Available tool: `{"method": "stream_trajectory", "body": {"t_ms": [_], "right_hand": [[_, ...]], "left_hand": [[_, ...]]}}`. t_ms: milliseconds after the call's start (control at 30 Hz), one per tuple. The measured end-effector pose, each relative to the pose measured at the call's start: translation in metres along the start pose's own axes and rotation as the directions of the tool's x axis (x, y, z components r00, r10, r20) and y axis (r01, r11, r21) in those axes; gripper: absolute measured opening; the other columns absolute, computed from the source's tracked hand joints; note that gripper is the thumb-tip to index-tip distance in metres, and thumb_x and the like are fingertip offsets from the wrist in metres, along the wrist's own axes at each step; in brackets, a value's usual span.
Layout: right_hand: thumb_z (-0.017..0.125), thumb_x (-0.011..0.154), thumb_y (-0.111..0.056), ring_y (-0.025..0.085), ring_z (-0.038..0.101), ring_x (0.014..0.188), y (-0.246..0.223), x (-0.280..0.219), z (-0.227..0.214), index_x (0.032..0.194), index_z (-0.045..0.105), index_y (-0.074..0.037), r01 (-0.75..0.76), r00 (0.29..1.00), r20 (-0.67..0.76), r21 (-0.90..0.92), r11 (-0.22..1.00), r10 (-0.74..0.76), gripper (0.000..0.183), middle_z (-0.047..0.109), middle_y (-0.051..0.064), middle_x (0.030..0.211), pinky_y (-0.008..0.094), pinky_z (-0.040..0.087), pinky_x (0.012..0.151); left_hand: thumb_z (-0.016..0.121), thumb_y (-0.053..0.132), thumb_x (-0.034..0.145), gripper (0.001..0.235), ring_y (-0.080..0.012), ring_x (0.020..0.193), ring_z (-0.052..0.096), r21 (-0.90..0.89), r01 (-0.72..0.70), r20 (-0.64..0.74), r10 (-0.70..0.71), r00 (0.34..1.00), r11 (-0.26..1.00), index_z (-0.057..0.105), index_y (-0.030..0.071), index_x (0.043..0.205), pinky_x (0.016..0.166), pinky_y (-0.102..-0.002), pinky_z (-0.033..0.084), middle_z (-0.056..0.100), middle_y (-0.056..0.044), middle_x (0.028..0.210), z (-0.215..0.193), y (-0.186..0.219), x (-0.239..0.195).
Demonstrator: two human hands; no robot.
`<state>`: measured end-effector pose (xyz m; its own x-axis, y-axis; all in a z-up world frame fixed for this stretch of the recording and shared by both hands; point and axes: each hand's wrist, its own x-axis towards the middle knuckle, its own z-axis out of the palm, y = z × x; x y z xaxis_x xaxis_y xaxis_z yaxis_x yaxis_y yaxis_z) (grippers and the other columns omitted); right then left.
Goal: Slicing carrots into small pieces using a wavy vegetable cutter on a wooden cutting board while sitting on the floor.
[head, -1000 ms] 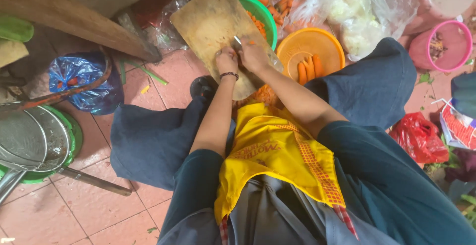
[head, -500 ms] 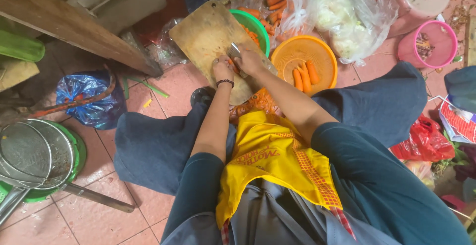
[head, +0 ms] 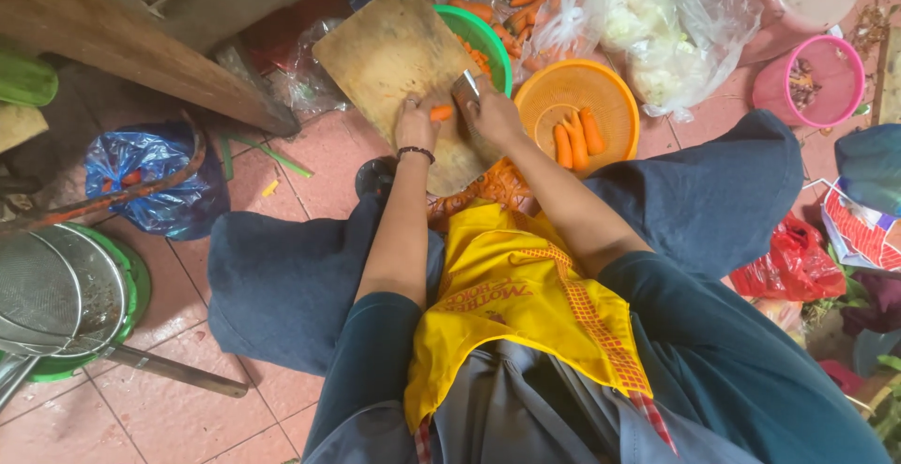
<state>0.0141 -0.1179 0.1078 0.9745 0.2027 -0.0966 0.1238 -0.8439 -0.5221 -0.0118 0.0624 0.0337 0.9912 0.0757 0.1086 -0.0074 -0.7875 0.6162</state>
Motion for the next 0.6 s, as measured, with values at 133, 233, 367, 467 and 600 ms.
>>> {"method": "stream_trajectory", "body": {"t_ms": [133, 233, 367, 467, 600], "right_hand": [[0.066, 0.095, -0.018, 0.050, 0.068, 0.088, -0.019, 0.002, -0.006, 0.123, 0.047, -0.004, 0.077, 0.997, 0.000, 0.003, 0.997, -0.077, 0.036, 0.069, 0.031, 0.094, 0.059, 0.053, 0.076], [0.063, 0.098, -0.018, 0.049, 0.068, 0.089, -0.035, 0.005, -0.008, 0.127, 0.048, -0.006, 0.034, 0.999, 0.042, -0.014, 0.999, -0.034, 0.035, 0.070, 0.030, 0.092, 0.058, 0.052, 0.079], [0.061, 0.095, -0.011, 0.048, 0.069, 0.087, -0.031, 0.021, 0.019, 0.122, 0.049, -0.007, 0.128, 0.991, 0.048, -0.134, 0.983, -0.122, 0.029, 0.071, 0.027, 0.099, 0.058, 0.052, 0.074], [0.058, 0.093, -0.007, 0.047, 0.069, 0.090, -0.026, 0.025, 0.034, 0.126, 0.047, -0.006, 0.113, 0.990, 0.107, -0.197, 0.974, -0.093, 0.035, 0.071, 0.028, 0.097, 0.057, 0.054, 0.076], [0.065, 0.095, -0.018, 0.049, 0.068, 0.088, -0.004, 0.034, 0.022, 0.120, 0.047, -0.006, 0.141, 0.990, 0.009, -0.053, 0.989, -0.141, 0.033, 0.071, 0.028, 0.096, 0.058, 0.052, 0.076]], "left_hand": [[0.078, 0.010, 0.076, 0.039, -0.0334, 0.106, 0.063, -0.089, 0.092, 0.015, -0.091, 0.996, 0.992, 0.070, 0.022, 0.112, 0.085, -0.045, 0.056, 0.060, -0.012, 0.115, -0.007, 0.018, -0.002], [0.077, 0.011, 0.081, 0.036, -0.0346, 0.100, 0.064, -0.093, 0.129, 0.030, -0.127, 0.991, 0.987, 0.069, 0.026, 0.112, 0.079, -0.047, 0.055, 0.059, -0.013, 0.112, -0.008, 0.023, -0.002], [0.074, 0.007, 0.080, 0.039, -0.0369, 0.099, 0.064, -0.070, 0.124, 0.008, -0.124, 0.992, 0.990, 0.067, 0.024, 0.114, 0.078, -0.047, 0.055, 0.058, -0.015, 0.112, 0.001, 0.017, 0.004], [0.073, 0.003, 0.077, 0.042, -0.0383, 0.099, 0.064, -0.077, 0.100, -0.024, -0.102, 0.995, 0.992, 0.067, 0.022, 0.114, 0.079, -0.047, 0.055, 0.058, -0.016, 0.113, 0.011, 0.007, 0.003], [0.076, 0.003, 0.074, 0.039, -0.0381, 0.097, 0.065, -0.144, 0.126, -0.018, -0.130, 0.991, 0.982, 0.070, 0.022, 0.107, 0.081, -0.046, 0.056, 0.059, -0.016, 0.109, -0.001, 0.012, 0.005]]}}
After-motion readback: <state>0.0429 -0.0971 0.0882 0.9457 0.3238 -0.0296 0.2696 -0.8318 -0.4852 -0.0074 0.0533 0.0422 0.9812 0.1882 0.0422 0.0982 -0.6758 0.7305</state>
